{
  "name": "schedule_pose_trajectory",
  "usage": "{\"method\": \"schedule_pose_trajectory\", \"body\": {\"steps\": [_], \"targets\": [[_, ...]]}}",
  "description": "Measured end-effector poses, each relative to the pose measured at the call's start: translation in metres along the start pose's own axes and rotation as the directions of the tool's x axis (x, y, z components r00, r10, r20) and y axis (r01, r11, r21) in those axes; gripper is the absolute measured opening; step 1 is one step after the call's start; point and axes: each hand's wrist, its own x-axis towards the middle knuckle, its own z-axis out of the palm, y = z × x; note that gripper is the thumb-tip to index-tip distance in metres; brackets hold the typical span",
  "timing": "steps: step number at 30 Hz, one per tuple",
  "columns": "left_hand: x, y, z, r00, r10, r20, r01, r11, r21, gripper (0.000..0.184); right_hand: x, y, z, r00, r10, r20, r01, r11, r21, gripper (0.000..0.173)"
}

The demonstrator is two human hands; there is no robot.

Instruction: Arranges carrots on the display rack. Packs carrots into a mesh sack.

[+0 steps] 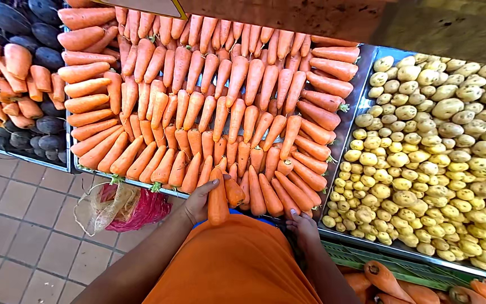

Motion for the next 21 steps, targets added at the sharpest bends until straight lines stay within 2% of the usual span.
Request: {"method": "schedule_pose_trajectory", "body": {"steps": [5, 8, 10, 11, 12, 13, 14, 15, 16, 17, 19, 21], "targets": [[0.005, -0.004, -0.001, 0.999, -0.005, 0.037, 0.005, 1.0, 0.012, 0.054, 0.004, -0.003, 0.001, 0.994, -0.079, 0.077, 0.098, 0.949, -0.3, 0.033], [0.009, -0.004, 0.004, 0.999, -0.011, 0.041, 0.01, 1.0, 0.023, 0.052, 0.005, -0.009, 0.0, 0.993, -0.027, 0.114, 0.074, 0.9, -0.43, 0.04], [0.01, -0.004, 0.007, 0.999, -0.012, 0.045, 0.011, 1.0, 0.017, 0.05, -0.003, -0.026, -0.012, 0.986, 0.037, 0.165, 0.082, 0.749, -0.658, 0.047], [0.011, -0.003, 0.008, 0.999, -0.011, 0.048, 0.01, 1.0, 0.011, 0.051, -0.009, -0.038, -0.019, 0.986, -0.015, 0.166, 0.139, 0.621, -0.772, 0.047], [0.013, -0.001, 0.009, 0.999, -0.011, 0.053, 0.011, 1.0, 0.002, 0.052, -0.016, -0.05, -0.025, 0.978, -0.141, 0.153, 0.205, 0.515, -0.832, 0.044], [0.012, 0.0, 0.008, 0.998, -0.012, 0.055, 0.012, 1.0, -0.002, 0.053, -0.024, -0.057, -0.03, 0.936, -0.322, 0.14, 0.281, 0.448, -0.848, 0.039], [0.012, 0.001, 0.008, 0.998, -0.014, 0.054, 0.014, 1.0, -0.002, 0.054, -0.023, -0.059, -0.034, 0.854, -0.498, 0.148, 0.379, 0.402, -0.833, 0.037], [0.011, 0.002, 0.008, 0.998, -0.015, 0.053, 0.015, 1.0, 0.005, 0.055, -0.016, -0.058, -0.036, 0.774, -0.608, 0.175, 0.469, 0.366, -0.804, 0.043], [0.011, 0.002, 0.009, 0.999, -0.018, 0.047, 0.018, 1.0, 0.012, 0.055, -0.007, -0.056, -0.036, 0.739, -0.641, 0.209, 0.515, 0.337, -0.789, 0.053], [0.011, 0.001, 0.011, 0.999, -0.019, 0.037, 0.019, 1.0, 0.02, 0.055, -0.001, -0.055, -0.035, 0.741, -0.632, 0.227, 0.519, 0.324, -0.791, 0.059], [0.013, 0.002, 0.019, 0.999, -0.02, 0.048, 0.018, 0.999, 0.037, 0.056, -0.008, -0.062, -0.029, 0.758, -0.617, 0.209, 0.511, 0.364, -0.779, 0.051], [0.016, 0.005, 0.029, 0.994, -0.036, 0.101, 0.029, 0.997, 0.067, 0.057, -0.031, -0.071, -0.017, 0.783, -0.588, 0.202, 0.569, 0.548, -0.613, 0.042]]}}
